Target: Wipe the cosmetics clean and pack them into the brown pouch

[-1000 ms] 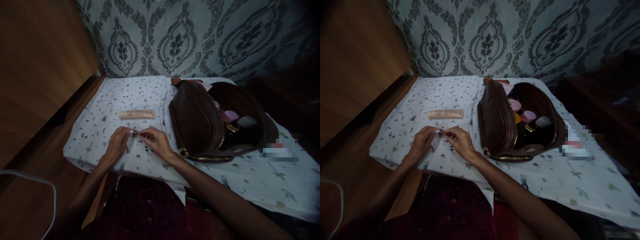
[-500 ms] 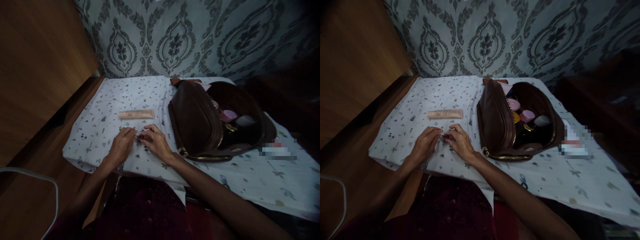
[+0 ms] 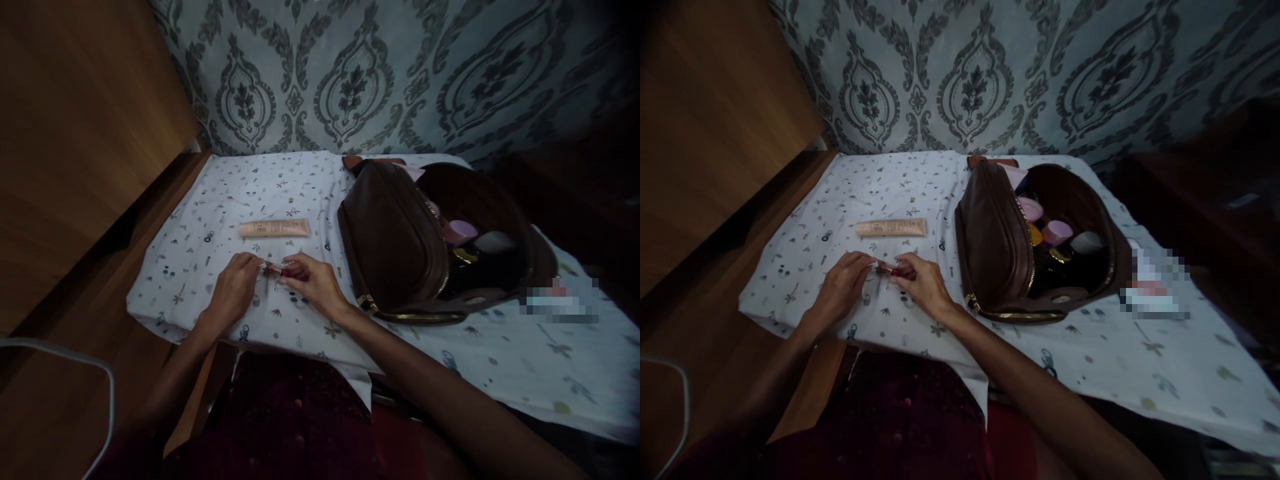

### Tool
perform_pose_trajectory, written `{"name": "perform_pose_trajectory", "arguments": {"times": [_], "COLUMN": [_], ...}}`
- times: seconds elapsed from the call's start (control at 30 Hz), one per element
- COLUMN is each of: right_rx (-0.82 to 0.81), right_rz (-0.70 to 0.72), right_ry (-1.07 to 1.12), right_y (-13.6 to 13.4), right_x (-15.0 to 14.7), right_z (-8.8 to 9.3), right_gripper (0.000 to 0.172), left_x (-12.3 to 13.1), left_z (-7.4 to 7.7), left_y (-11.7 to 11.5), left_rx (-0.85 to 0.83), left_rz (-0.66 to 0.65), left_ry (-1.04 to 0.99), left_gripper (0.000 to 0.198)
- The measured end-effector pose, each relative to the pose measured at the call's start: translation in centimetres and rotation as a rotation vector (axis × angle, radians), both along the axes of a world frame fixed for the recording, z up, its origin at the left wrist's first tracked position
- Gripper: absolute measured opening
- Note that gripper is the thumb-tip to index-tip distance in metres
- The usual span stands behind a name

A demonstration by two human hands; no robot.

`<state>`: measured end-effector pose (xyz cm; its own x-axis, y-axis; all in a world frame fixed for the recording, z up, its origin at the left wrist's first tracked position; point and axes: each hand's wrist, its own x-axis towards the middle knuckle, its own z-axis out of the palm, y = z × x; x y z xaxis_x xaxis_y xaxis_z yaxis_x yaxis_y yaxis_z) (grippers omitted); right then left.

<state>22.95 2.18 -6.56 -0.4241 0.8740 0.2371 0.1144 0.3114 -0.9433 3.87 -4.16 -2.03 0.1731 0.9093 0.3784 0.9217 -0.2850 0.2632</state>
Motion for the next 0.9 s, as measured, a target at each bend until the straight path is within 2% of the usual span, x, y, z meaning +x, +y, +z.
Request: {"name": "perform_pose_trajectory", "arguments": {"times": [0.13,0.4,0.5,0.6,0.73,0.9], "right_rx": [0.000,0.176,0.236,0.262,0.270,0.203], "right_rz": [0.017,0.042,0.044,0.012,-0.013,0.012], "right_ry": [0.061,-0.030,-0.054,-0.050,-0.078,-0.090], "right_y": [0.0,-0.4,-0.5,-0.5,-0.5,-0.7], "right_x": [-0.1,0.2,0.3,0.2,0.1,0.2], "right_z": [0.1,0.3,0.3,0.2,0.4,0.7], "right_gripper": [0.044,0.052,0.055,0.047,0.021,0.014], "left_x": [0.2,3.0,2.8,1.4,-0.7,-0.8], "left_z": [0.2,0.0,0.0,-0.1,-0.4,-0.1], "left_y": [-0.4,-1.4,-1.3,-1.0,-0.7,-0.6], "left_rx": [0.000,0.037,0.045,0.054,0.023,-0.004], "left_rz": [-0.008,-0.104,-0.110,-0.064,-0.010,-0.006], "left_ry": [0.001,-0.040,-0.039,-0.050,-0.092,-0.131], "left_gripper": [0.024,0.026,0.025,0.024,0.024,0.022]}}
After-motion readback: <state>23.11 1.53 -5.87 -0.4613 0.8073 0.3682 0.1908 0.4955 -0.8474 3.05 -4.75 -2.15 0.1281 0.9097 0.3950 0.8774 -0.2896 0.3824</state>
